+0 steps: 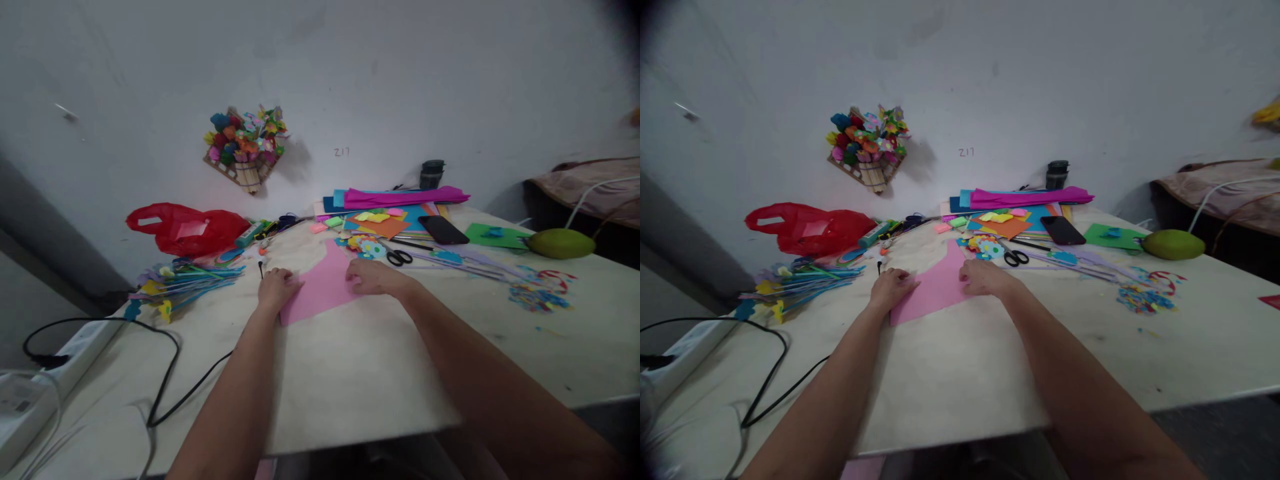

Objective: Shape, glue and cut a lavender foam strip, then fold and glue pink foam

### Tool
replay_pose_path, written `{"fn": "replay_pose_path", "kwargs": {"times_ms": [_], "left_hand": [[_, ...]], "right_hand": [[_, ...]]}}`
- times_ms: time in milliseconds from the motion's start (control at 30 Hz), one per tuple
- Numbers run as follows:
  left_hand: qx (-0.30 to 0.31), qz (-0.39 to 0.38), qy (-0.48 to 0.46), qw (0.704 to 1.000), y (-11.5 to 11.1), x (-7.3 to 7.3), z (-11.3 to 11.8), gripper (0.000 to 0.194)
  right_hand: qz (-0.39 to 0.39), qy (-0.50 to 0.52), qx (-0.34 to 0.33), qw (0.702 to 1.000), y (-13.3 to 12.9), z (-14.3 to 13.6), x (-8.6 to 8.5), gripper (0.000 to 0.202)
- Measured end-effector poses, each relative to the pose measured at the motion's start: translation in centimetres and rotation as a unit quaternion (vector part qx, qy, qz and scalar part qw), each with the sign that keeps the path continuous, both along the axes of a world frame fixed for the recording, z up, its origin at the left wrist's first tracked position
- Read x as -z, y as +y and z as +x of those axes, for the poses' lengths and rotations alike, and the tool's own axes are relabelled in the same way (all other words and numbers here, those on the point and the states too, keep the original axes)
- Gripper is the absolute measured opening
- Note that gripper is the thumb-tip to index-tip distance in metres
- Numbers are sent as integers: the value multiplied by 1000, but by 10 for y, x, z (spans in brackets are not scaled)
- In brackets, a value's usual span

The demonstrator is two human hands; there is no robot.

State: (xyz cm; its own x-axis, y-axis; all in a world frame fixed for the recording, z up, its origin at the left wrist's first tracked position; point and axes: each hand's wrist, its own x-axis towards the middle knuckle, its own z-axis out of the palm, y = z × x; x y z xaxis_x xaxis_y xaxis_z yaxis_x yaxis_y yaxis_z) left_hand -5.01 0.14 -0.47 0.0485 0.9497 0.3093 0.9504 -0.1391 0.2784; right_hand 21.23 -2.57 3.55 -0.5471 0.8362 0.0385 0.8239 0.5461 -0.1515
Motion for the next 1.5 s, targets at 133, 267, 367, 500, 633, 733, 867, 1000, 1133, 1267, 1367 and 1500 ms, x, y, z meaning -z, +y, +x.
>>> {"fn": "replay_pose_path", "kwargs": {"times_ms": [133,267,367,500,633,733,867,1000,1133,1267,1367,1500], "left_hand": [[-17,-32,-41,998,0,-3,0,40],[-24,-32,-124,992,2,0,-2,26],[-16,-1,-223,975,4,4,-3,21],[-3,11,-379,925,5,6,-5,32],[-3,-9,-475,880,1,4,-6,44],[6,-16,-521,853,-1,3,-7,45],[15,-40,-568,822,-1,3,-8,45],[8,-60,-615,786,-1,-1,-6,41],[31,-107,-667,737,-5,-11,-4,55],[80,-123,-672,726,-5,-14,-1,69],[85,-107,-655,743,-4,-10,2,67],[67,-88,-645,756,-2,-5,4,57]], "right_hand": [[12,12,-6,1000,2,-1,5,34],[17,21,-16,999,1,-4,4,34],[31,31,-29,999,0,-7,6,38],[66,48,-67,994,0,-16,13,51],[105,46,-102,988,-5,-29,18,61],[141,43,-124,981,-9,-37,19,54],[174,51,-139,974,-10,-45,19,41],[151,96,-114,977,-7,-48,21,21],[100,201,-34,974,2,-46,26,19],[21,325,4,946,8,-42,28,34],[-43,396,12,917,6,-42,25,39],[-98,442,44,891,0,-42,20,42]]}}
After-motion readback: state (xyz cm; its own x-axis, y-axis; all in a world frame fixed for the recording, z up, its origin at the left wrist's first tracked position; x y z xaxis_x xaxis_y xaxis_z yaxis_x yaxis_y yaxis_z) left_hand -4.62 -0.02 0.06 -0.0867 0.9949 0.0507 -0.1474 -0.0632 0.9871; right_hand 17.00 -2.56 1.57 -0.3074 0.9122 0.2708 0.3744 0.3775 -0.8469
